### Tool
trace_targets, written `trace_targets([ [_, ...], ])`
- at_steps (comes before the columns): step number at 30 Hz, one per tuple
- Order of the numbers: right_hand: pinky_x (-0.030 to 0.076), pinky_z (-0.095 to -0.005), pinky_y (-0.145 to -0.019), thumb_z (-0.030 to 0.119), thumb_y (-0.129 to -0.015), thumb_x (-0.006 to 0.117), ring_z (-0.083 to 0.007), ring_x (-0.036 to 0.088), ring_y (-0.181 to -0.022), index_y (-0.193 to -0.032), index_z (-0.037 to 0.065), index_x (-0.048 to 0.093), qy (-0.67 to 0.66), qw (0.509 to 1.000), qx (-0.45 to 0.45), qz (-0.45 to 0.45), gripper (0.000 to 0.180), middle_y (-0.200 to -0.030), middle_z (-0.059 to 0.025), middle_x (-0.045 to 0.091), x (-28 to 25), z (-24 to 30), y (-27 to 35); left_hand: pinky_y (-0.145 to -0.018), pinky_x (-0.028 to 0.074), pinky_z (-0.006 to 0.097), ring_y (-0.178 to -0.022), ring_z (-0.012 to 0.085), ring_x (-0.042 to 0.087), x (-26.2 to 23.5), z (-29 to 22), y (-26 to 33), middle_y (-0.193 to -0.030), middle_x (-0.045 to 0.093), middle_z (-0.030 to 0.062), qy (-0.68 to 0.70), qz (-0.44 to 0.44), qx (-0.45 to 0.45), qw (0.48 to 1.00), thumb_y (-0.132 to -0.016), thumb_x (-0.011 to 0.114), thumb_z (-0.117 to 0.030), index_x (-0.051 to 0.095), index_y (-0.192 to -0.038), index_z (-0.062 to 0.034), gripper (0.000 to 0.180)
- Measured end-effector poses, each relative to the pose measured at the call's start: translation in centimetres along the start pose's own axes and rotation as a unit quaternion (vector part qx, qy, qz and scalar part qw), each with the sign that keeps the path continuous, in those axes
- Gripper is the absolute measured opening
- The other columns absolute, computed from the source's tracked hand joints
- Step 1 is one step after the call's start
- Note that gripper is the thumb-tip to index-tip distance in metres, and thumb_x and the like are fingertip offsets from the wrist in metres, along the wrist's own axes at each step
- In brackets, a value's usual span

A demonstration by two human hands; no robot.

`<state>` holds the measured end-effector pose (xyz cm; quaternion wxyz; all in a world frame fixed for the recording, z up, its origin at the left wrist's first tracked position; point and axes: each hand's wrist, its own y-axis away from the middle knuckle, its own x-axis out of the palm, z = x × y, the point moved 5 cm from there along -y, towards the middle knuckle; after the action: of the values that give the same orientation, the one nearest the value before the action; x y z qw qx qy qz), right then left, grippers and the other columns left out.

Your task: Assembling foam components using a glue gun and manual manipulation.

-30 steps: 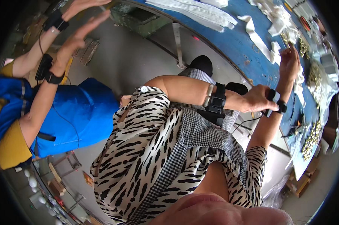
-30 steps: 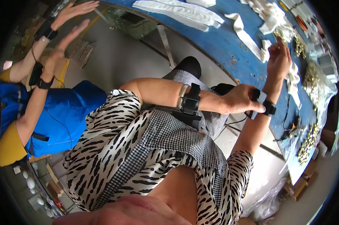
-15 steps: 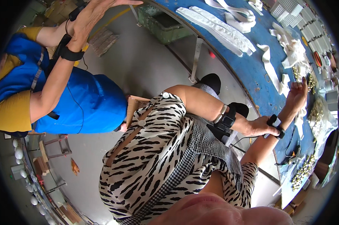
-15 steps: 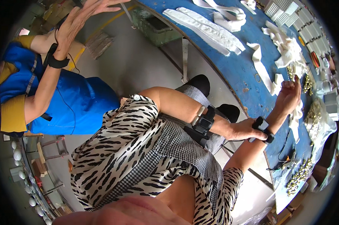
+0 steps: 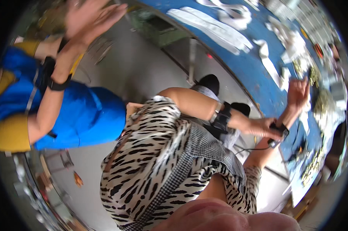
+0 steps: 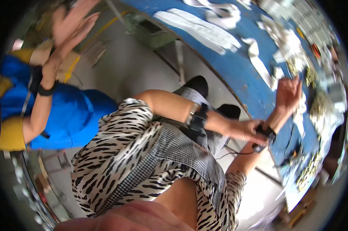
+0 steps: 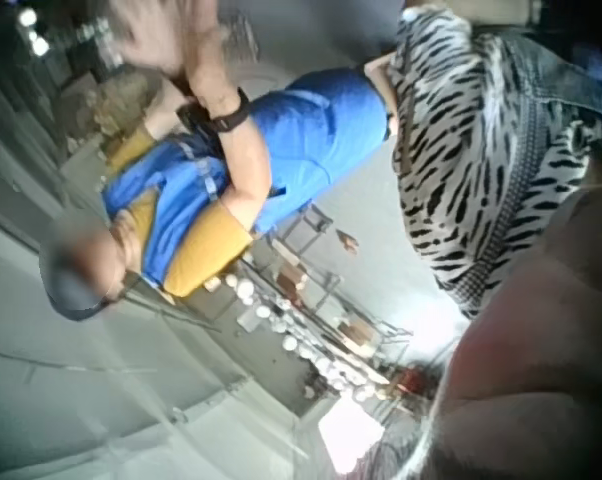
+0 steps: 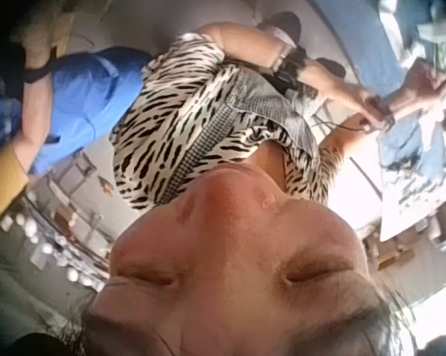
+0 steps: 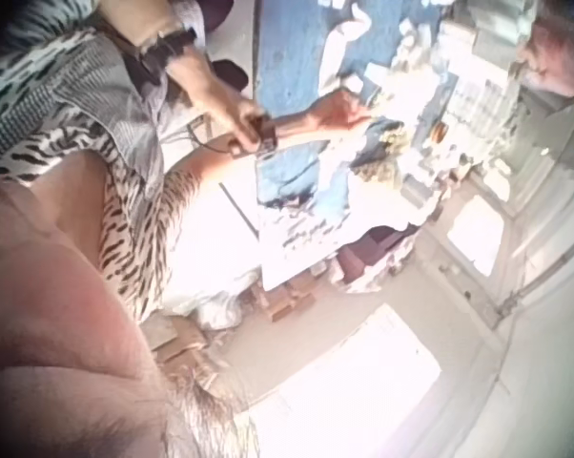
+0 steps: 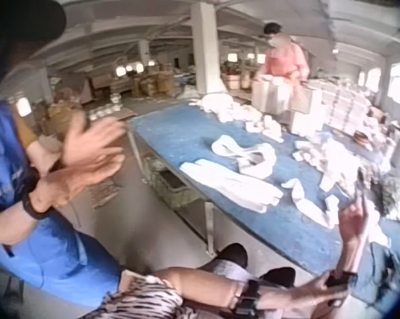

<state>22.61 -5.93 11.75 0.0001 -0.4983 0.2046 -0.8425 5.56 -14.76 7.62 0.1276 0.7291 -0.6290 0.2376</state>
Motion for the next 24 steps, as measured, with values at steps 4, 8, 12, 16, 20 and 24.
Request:
trace_targets([
  [4, 0.027, -0.0511, -0.106, 0.039, -0.088, 0.056, -0.0337, 0.038, -0.131, -0.132, 0.0, 0.045, -0.232, 0.971, 0.038, 0.037, 0.06, -0.134, -0.0198, 0.048, 1.9, -1.0, 1.6, -0.089, 0.043, 0.035, -0.111, 0.0181, 0.051, -5.4, -3.1, -0.6, -0.121, 0.053, 0.0097, -0.009, -0.088, 0.032, 0.996, -0.094, 0.035, -0.056, 0.045, -0.128, -0.0061, 0.062],
  [8, 0.029, -0.0478, -0.106, 0.047, -0.081, 0.062, -0.0286, 0.029, -0.136, -0.134, 0.001, 0.042, -0.125, 0.988, -0.083, 0.025, 0.073, -0.144, -0.0191, 0.035, 2.2, -2.0, 1.0, -0.108, 0.029, 0.045, -0.13, 0.0309, 0.038, -9.5, -7.4, -0.6, -0.136, 0.045, 0.0194, 0.231, -0.157, 0.078, 0.957, -0.092, 0.037, -0.058, 0.045, -0.129, 0.0031, 0.072],
  [12, 0.032, -0.0485, -0.103, 0.053, -0.082, 0.056, -0.0303, 0.032, -0.134, -0.134, 0.003, 0.042, -0.161, 0.98, -0.097, 0.071, 0.073, -0.143, -0.0168, 0.037, 3.0, -2.4, 0.5, -0.103, 0.036, 0.043, -0.124, 0.0279, 0.046, -9.5, -7.7, 0.4, -0.13, 0.051, 0.0179, 0.196, -0.218, 0.004, 0.956, -0.094, 0.042, -0.048, 0.05, -0.121, -0.0001, 0.055],
  [16, 0.032, -0.0508, -0.102, 0.055, -0.086, 0.052, -0.0299, 0.028, -0.136, -0.136, 0.008, 0.042, -0.233, 0.96, -0.093, 0.121, 0.069, -0.144, -0.0153, 0.037, 5.5, -3.1, 0.8, -0.106, 0.033, 0.044, -0.125, 0.0306, 0.044, -7.2, -4.7, 1.2, -0.131, 0.049, 0.0186, 0.164, -0.204, -0.072, 0.963, -0.096, 0.04, -0.045, 0.048, -0.124, 0.0007, 0.054],
  [20, 0.028, -0.0548, -0.105, 0.057, -0.086, 0.051, -0.0301, 0.017, -0.14, -0.142, 0.012, 0.034, -0.174, 0.963, -0.097, 0.181, 0.074, -0.151, -0.0153, 0.022, 10.3, -3.6, 1.7, -0.104, 0.035, 0.047, -0.124, 0.0328, 0.044, -7.2, -6.6, 1.9, -0.132, 0.048, 0.0202, 0.31, -0.15, -0.017, 0.939, -0.093, 0.041, -0.053, 0.047, -0.124, 0.0008, 0.062],
  [24, 0.019, -0.0527, -0.111, 0.064, -0.085, 0.045, -0.0274, 0.009, -0.142, -0.146, 0.01, 0.022, -0.139, 0.946, -0.073, 0.285, 0.085, -0.154, -0.0138, 0.009, 14.8, -3.4, 2.6, -0.113, 0.006, 0.055, -0.142, 0.0319, 0.008, -9.5, -11.9, 3.3, -0.151, 0.01, 0.0221, 0.161, -0.133, 0.162, 0.964, -0.08, 0.042, -0.072, 0.004, -0.143, 0.0067, 0.107],
])
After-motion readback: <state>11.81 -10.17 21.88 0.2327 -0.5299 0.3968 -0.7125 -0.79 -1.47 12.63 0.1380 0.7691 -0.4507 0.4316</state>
